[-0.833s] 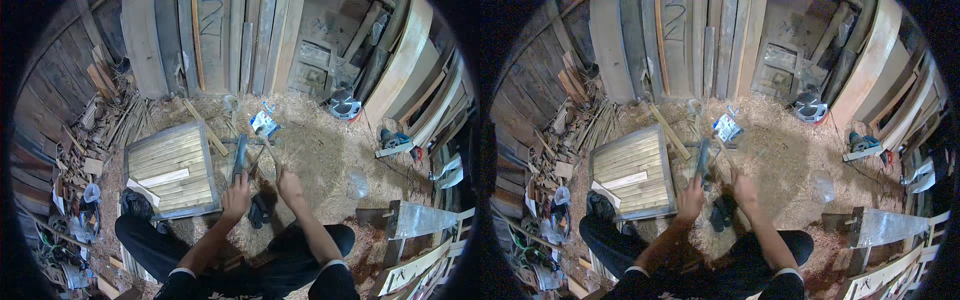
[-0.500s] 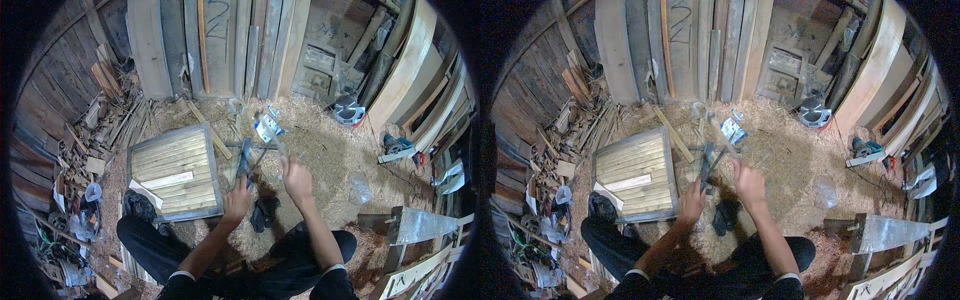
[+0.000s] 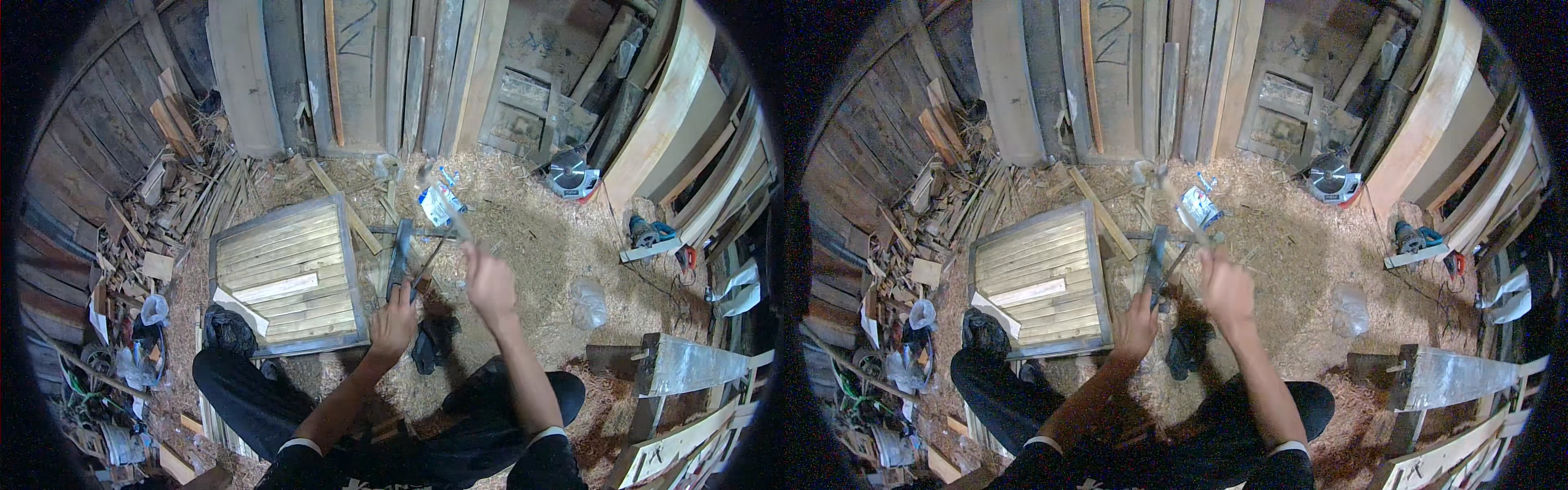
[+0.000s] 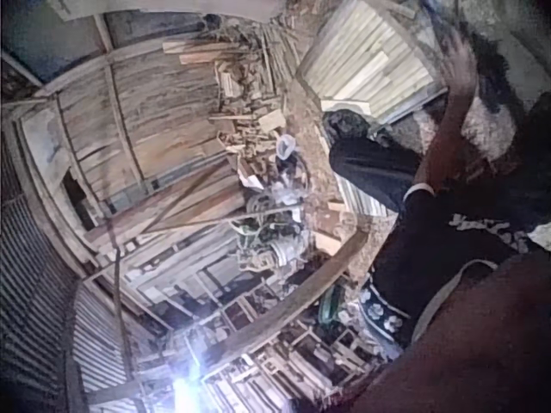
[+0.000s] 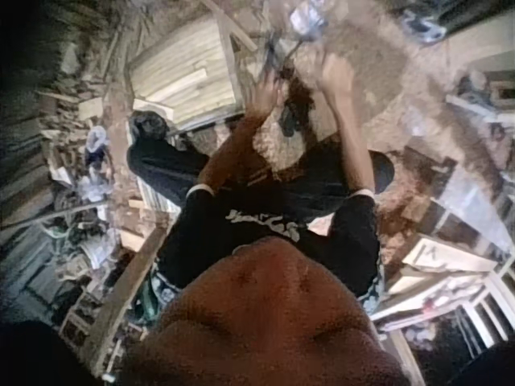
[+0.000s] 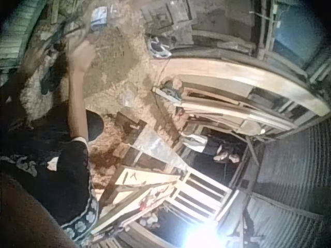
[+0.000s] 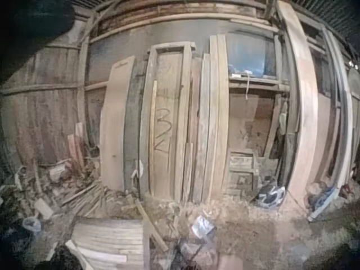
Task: Shaping, nailing, and sawing wood pieces in a workshop setting using hand tools.
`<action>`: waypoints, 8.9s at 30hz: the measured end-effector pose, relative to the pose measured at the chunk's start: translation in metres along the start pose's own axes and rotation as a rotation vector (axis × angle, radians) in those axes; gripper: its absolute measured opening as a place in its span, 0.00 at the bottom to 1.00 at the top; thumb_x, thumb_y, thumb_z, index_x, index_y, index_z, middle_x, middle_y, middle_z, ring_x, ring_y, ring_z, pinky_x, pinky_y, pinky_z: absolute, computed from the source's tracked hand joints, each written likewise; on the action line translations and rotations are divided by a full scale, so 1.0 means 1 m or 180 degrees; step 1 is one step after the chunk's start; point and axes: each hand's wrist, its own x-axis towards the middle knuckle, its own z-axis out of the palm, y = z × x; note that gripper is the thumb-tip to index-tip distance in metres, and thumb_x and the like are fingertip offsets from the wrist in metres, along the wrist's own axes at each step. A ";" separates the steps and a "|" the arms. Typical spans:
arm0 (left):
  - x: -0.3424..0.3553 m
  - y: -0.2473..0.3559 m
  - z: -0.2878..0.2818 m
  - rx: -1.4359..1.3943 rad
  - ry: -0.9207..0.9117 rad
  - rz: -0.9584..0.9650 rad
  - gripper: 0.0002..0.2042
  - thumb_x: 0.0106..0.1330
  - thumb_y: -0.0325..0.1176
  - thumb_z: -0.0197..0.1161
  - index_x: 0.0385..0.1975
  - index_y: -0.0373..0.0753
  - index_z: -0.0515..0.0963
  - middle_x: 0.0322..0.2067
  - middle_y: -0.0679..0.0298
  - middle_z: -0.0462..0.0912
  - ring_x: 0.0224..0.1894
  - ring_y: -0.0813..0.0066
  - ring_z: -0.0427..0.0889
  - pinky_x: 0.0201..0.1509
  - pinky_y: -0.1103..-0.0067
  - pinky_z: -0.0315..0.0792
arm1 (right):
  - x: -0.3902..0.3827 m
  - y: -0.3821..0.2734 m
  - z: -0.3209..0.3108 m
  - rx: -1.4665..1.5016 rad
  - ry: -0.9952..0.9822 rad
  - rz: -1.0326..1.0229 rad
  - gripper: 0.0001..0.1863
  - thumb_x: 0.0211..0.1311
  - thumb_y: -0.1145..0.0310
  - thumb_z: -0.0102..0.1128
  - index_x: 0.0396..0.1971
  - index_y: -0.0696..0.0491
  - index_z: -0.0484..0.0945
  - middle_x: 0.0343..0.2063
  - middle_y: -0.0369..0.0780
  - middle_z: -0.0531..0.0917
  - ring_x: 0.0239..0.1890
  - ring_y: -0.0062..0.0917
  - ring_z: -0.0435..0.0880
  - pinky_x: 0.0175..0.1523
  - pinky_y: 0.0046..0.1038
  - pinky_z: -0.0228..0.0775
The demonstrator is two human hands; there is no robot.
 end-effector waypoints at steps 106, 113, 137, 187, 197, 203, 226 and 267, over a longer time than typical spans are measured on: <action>-0.005 -0.004 0.004 -0.0170 -0.0348 -0.0242 0.26 0.66 0.36 0.59 0.63 0.38 0.62 0.47 0.50 0.76 0.37 0.45 0.83 0.40 0.56 0.75 | -0.022 0.047 0.048 -0.0092 -0.0190 -0.0030 0.19 0.75 0.56 0.43 0.37 0.58 0.75 0.21 0.58 0.80 0.26 0.56 0.81 0.30 0.52 0.73; -0.009 0.024 -0.007 -0.0233 -0.0616 -0.0298 0.28 0.66 0.35 0.59 0.64 0.37 0.61 0.49 0.47 0.75 0.37 0.43 0.82 0.41 0.55 0.75 | -0.019 0.063 0.059 0.0919 0.1181 -0.0087 0.19 0.74 0.55 0.43 0.36 0.57 0.74 0.21 0.56 0.80 0.24 0.56 0.81 0.29 0.52 0.72; -0.014 0.008 0.012 -0.0191 -0.0244 -0.0371 0.24 0.68 0.36 0.57 0.62 0.37 0.63 0.42 0.48 0.77 0.35 0.45 0.83 0.37 0.57 0.77 | -0.036 0.049 0.038 -0.0372 -0.0581 0.0070 0.18 0.74 0.55 0.43 0.39 0.56 0.71 0.22 0.54 0.81 0.26 0.54 0.82 0.31 0.53 0.74; -0.025 0.001 0.014 -0.1407 -0.0269 -0.1158 0.21 0.74 0.46 0.49 0.51 0.31 0.66 0.36 0.36 0.79 0.38 0.32 0.77 0.41 0.49 0.69 | -0.092 0.170 0.141 0.0218 -0.0187 0.0777 0.20 0.69 0.56 0.51 0.35 0.63 0.73 0.25 0.59 0.80 0.31 0.57 0.81 0.37 0.54 0.71; -0.020 0.004 0.009 -0.0997 -0.0215 -0.1015 0.19 0.73 0.44 0.51 0.51 0.33 0.66 0.35 0.38 0.79 0.36 0.33 0.78 0.39 0.49 0.69 | -0.081 0.165 0.148 0.0331 -0.0189 0.0945 0.18 0.68 0.57 0.55 0.36 0.61 0.76 0.27 0.57 0.82 0.33 0.54 0.82 0.39 0.50 0.73; -0.020 0.005 0.005 -0.1024 -0.0382 -0.0965 0.21 0.73 0.45 0.51 0.52 0.32 0.66 0.36 0.38 0.79 0.37 0.34 0.78 0.39 0.50 0.70 | -0.070 0.158 0.147 0.0343 -0.0180 0.1008 0.18 0.67 0.57 0.56 0.35 0.60 0.76 0.24 0.55 0.82 0.30 0.53 0.83 0.37 0.49 0.73; -0.017 -0.007 0.019 -0.0971 -0.0292 -0.0824 0.25 0.73 0.50 0.50 0.56 0.34 0.65 0.41 0.38 0.79 0.39 0.33 0.78 0.41 0.50 0.70 | -0.009 0.068 0.172 0.4201 -0.0445 0.1139 0.31 0.52 0.77 0.73 0.52 0.64 0.64 0.51 0.44 0.81 0.50 0.28 0.82 0.57 0.28 0.75; -0.020 -0.006 0.027 -0.0873 0.0355 -0.0512 0.21 0.68 0.41 0.62 0.51 0.31 0.72 0.35 0.43 0.82 0.36 0.43 0.82 0.40 0.60 0.75 | 0.003 0.064 0.190 0.4459 -0.0175 0.1128 0.26 0.51 0.83 0.70 0.43 0.56 0.61 0.50 0.48 0.81 0.48 0.28 0.81 0.49 0.27 0.79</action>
